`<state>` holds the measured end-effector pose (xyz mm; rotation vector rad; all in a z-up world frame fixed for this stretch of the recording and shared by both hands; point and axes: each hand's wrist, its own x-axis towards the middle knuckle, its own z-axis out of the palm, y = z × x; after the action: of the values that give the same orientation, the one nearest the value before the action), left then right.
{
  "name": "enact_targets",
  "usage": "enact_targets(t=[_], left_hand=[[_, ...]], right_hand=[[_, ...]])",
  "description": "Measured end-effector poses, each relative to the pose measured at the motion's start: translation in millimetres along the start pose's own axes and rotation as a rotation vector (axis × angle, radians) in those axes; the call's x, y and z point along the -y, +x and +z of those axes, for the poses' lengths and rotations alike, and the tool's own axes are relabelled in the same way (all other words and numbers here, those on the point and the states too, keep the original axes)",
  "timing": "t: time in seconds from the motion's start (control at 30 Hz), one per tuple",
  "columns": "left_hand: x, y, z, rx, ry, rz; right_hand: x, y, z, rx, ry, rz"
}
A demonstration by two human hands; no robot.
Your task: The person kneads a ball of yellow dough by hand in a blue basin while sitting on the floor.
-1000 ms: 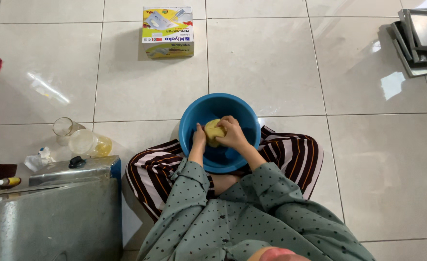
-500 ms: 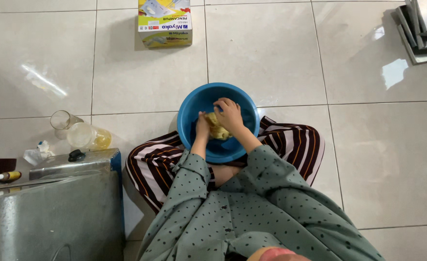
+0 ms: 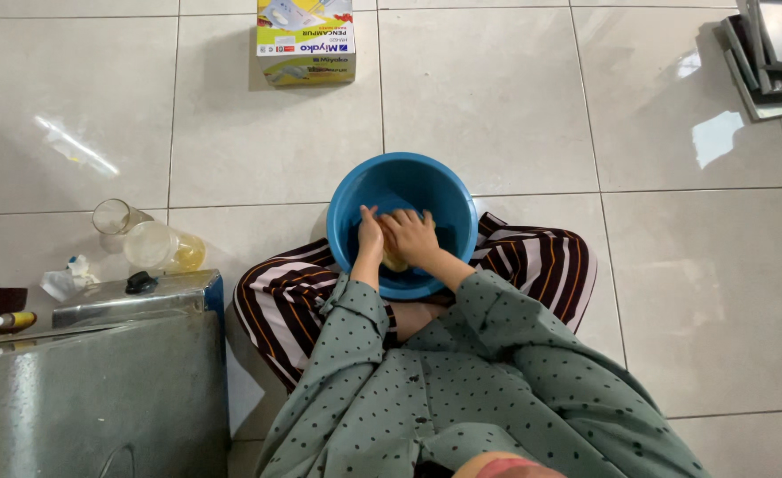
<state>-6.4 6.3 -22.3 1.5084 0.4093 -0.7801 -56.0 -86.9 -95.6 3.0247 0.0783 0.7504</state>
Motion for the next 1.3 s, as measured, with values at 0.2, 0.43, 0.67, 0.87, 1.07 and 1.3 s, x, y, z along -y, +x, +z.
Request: enact_targets(t=[0.2,0.43,0.67,0.87,1.07,1.3], left_hand=[[1.8,-16.5,3.5,-0.088,0.055,0.090],[12.5,1.4,2.7,-0.121,0.094,0.074],[3.2,-8.8,-5.2,-0.060,0.193,-0.030],[-4.7,-18.8,-3.0,-0.022,0.179,-0.142],[13.4,9.5,-3.0,-0.038,0.203,-0.138],[-47.2,-59.7,22.0,-0.098,-0.094,0.036]], right_hand=[[-23.6,49.6,-2.7,0.849,0.298,0.317],[-4.0,9.4,-19.5,0.873,0.057,0.082],[10.5,-17.8,-32.5,0.639,0.145,0.160],[-25.8,-31.1,-11.5,0.255,0.744,0.508],[-42.0,0.9,-83.0,0.218,1.004,0.952],[-48.2,14.9,-60.4,0.131,1.477,0.771]])
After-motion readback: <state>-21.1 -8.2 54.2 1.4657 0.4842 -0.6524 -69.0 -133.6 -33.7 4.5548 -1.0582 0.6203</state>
